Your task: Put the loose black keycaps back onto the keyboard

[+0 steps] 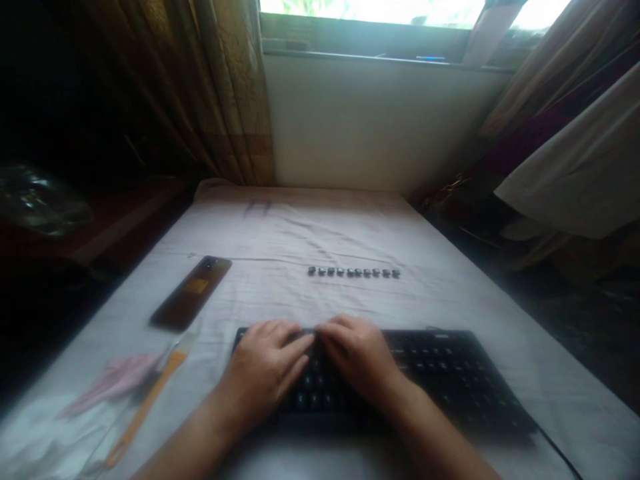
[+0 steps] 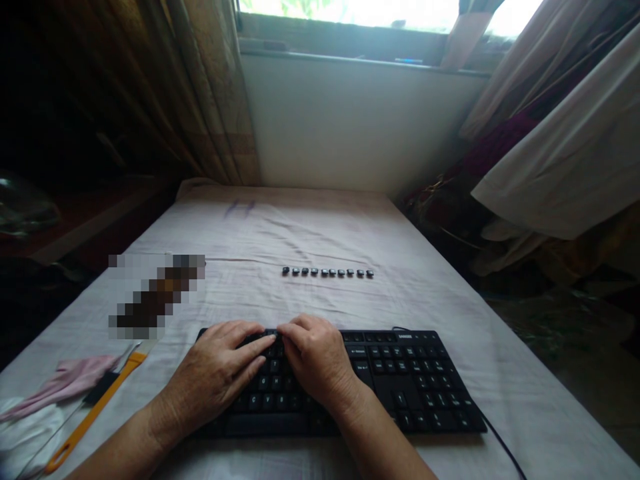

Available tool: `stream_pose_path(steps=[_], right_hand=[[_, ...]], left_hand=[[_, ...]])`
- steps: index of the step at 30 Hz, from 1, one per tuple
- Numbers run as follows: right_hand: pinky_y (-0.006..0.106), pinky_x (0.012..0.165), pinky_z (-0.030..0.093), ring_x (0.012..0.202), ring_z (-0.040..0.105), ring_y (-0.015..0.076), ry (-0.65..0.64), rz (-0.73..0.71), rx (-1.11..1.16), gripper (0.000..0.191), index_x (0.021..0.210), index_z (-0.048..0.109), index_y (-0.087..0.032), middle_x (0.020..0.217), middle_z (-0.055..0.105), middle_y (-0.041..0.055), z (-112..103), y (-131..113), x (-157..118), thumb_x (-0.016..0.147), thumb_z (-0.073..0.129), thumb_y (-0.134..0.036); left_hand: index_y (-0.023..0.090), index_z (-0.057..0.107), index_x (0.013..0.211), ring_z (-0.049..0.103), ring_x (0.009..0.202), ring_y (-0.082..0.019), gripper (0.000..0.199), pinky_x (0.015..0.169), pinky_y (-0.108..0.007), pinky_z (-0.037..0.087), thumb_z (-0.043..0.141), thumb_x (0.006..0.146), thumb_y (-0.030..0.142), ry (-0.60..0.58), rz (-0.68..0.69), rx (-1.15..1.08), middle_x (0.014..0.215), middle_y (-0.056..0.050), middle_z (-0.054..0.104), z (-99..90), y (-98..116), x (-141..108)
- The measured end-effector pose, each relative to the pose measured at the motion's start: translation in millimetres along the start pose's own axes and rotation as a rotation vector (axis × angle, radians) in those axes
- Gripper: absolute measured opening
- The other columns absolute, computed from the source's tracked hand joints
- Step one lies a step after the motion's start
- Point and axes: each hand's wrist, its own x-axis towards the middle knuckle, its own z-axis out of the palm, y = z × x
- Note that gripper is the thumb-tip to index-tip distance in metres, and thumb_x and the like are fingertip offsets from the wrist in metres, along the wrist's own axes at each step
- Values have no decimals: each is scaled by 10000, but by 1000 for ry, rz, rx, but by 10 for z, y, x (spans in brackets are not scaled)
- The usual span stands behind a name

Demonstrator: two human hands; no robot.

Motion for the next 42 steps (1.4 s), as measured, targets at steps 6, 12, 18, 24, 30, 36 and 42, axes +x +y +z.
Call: stream_pose_path(steps=[6,12,18,24,30,36,42], right_hand=[[259,643,459,681,610,165,100,-93,-58,253,940,739,-208,796,704,48,28,-7,-62,902,506,-117],[266,630,435,653,579,165,115,-133,-127,228,840,731,-200,748,681,45,33,-48,-52,865,529,-97],[266,630,451,659,591,168,117,-97,-70,247,873,747,-205,752,684,46,35,-36,-51,853,528,-93],[280,685,515,734,650,177,74,-34,63,302,927,754,-212,841,716,56,32,38,-59,845,501,-69],[275,742,550,800,680,170,54,30,202,322,951,749,-219,891,722,58,-43,97,-54,840,490,-65],[278,760,549,832,692,180,60,72,109,326,972,753,-220,923,737,53,-174,167,99,831,508,-57],[264,766,526,860,693,183,-25,142,-169,287,984,765,-241,969,748,49,-223,288,505,854,554,-97]], left_hand=[[256,672,1177,626,1003,-254,286,863,-431,496,488,958,257,4,1,-6,1099,-69,691,8,-4,-1],[248,680,1140,623,1001,-261,254,859,-447,493,518,944,255,-17,-17,-7,1103,-69,690,23,11,10],[266,691,1125,623,1007,-255,247,883,-442,483,542,929,259,-8,-33,-12,1098,-60,690,26,10,-1],[268,700,1113,628,996,-258,249,873,-440,486,527,933,268,16,-29,-27,1089,-65,697,38,-7,-9],[263,695,1140,635,981,-244,276,866,-418,499,502,943,278,14,-32,-24,1079,-67,700,27,-10,-3],[244,675,1139,656,961,-260,257,833,-446,526,529,929,258,29,-21,-60,1060,-61,713,6,-43,30],[250,693,1086,679,931,-239,228,808,-396,564,549,909,249,61,-39,-137,1029,-55,724,15,-83,39]])
